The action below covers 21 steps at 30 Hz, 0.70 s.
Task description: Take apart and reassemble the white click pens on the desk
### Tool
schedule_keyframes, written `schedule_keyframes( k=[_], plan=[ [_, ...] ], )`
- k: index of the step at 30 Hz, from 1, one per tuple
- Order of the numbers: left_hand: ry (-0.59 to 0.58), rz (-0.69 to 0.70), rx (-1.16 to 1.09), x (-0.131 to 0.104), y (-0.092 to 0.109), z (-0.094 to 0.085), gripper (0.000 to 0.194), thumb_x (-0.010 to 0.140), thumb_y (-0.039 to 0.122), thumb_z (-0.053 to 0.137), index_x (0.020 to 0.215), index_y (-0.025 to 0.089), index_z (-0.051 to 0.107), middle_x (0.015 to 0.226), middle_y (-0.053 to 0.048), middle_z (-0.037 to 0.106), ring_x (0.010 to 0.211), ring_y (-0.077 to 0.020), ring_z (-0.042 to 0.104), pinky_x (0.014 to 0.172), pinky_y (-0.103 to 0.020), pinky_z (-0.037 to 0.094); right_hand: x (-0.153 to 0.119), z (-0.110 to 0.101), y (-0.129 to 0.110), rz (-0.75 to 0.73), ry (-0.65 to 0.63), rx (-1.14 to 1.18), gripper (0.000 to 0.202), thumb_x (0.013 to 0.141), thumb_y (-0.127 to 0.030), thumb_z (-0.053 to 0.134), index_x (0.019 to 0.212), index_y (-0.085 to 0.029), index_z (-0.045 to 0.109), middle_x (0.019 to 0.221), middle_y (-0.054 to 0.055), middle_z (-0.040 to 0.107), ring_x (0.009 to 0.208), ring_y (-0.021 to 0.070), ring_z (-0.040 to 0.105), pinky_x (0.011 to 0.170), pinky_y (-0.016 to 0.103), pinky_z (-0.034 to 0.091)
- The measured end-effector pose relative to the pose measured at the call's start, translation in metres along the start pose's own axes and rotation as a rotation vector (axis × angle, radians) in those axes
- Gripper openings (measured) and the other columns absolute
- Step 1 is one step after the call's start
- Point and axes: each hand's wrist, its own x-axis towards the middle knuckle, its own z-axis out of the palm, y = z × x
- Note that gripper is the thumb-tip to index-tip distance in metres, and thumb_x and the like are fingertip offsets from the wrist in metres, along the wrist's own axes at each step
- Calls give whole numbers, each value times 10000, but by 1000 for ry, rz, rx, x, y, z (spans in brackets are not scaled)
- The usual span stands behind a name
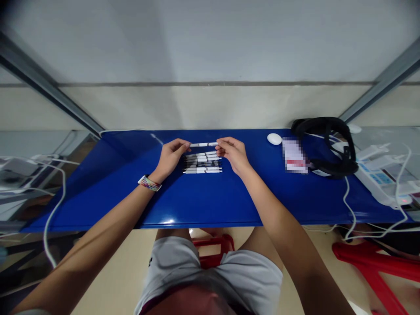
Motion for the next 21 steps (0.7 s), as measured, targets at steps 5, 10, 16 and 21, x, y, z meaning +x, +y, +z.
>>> schedule_keyframes(
  k=[5, 10, 16, 21],
  plan=[
    [-16, 5, -6, -2, 3, 2, 222, 882, 395, 844, 970, 194, 812, 902, -60, 817, 760, -177, 699, 732, -318, 541, 1, -1, -4, 10, 40, 11, 201, 753, -335, 900, 831, -186, 791, 709, 21, 696, 639, 124, 619, 616, 266, 523],
    [-9, 37, 22, -4, 6, 2, 185, 866, 376, 860, 940, 207, 845, 1018, -80, 852, 879, -219, 760, 838, -365, 578, 1, -2, -8, 12, 68, 25, 180, 758, -309, 900, 786, -185, 773, 664, 6, 658, 592, 107, 569, 570, 246, 486],
    [1, 118, 77, -5, 9, -1, 107, 858, 337, 871, 896, 236, 869, 1027, -84, 856, 1008, -258, 781, 983, -427, 574, 1, -2, -8, 36, 76, 24, 201, 752, -308, 920, 799, -182, 770, 658, 3, 649, 590, 110, 557, 562, 250, 486],
    [37, 66, 32, -4, 10, 1, 202, 841, 387, 886, 958, 225, 859, 961, -71, 841, 864, -217, 749, 838, -376, 581, 2, -3, -9, 153, -3, 179, 228, 832, -360, 863, 968, -193, 789, 707, -5, 668, 611, 115, 564, 599, 252, 515]
  ],
)
